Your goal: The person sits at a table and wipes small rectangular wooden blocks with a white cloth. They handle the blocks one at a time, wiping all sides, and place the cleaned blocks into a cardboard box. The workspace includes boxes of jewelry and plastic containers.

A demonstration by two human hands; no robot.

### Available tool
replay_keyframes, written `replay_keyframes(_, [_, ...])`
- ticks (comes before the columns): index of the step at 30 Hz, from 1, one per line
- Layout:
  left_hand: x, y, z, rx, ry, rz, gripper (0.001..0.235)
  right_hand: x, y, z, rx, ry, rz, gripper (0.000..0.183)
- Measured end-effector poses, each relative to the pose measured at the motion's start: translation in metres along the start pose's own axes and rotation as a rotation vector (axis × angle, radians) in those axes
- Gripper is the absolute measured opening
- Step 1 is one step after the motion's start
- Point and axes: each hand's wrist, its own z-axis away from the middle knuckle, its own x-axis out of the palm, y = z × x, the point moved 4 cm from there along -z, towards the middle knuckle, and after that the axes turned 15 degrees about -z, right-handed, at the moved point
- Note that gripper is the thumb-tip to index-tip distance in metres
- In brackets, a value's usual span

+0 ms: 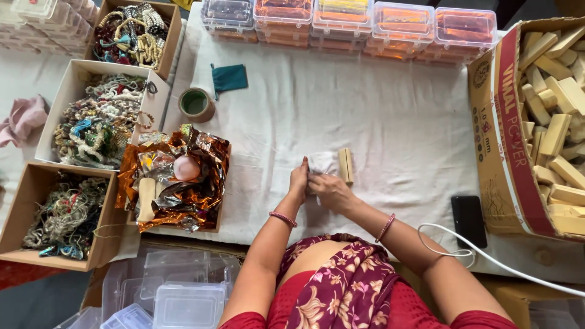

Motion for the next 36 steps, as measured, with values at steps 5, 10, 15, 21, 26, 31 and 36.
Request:
replay_keyframes(5, [0.004, 0.008, 0.011, -0.074, -0.026, 0.045, 0.067, -0.027, 0.012, -0.011, 0.118, 0.229, 0.073, 0.024])
replay_keyframes(10, [0.001, 0.026, 0.028, -0.142, -0.063, 0.151, 0.079, 0.004, -0.008, 0.005, -0.171, 0.095, 0.057, 0.032])
replay_keyframes(15, [-0.003, -0.006, 0.0, -0.1, 0.019, -0.012, 0.098, -0.033, -0.01, -0.008, 0.074, 0.349, 0.103, 0.029])
replay_keyframes(21, [0.001, 0.02, 0.021, -0.222, -0.018, 0.061, 0.097, -0.009, -0.012, -0.004, -0.051, -0.011, -0.022, 0.023])
replay_keyframes(26, [0.0, 0.011, 0.01, -0.117, -0.034, 0.098, 0.098, -0.031, -0.033, -0.011, -0.066, 0.144, -0.031, 0.031])
replay_keyframes(31, [0.002, 0.021, 0.022, -0.113, 0.018, 0.011, 0.099, -0.018, -0.011, -0.003, 0.028, 0.074, 0.029, 0.031])
replay_keyframes(36, [0.0, 0.015, 0.014, -0.062, 0.104, -0.1, 0.098, -0.029, -0.034, 0.002, -0.078, 0.165, -0.094, 0.036])
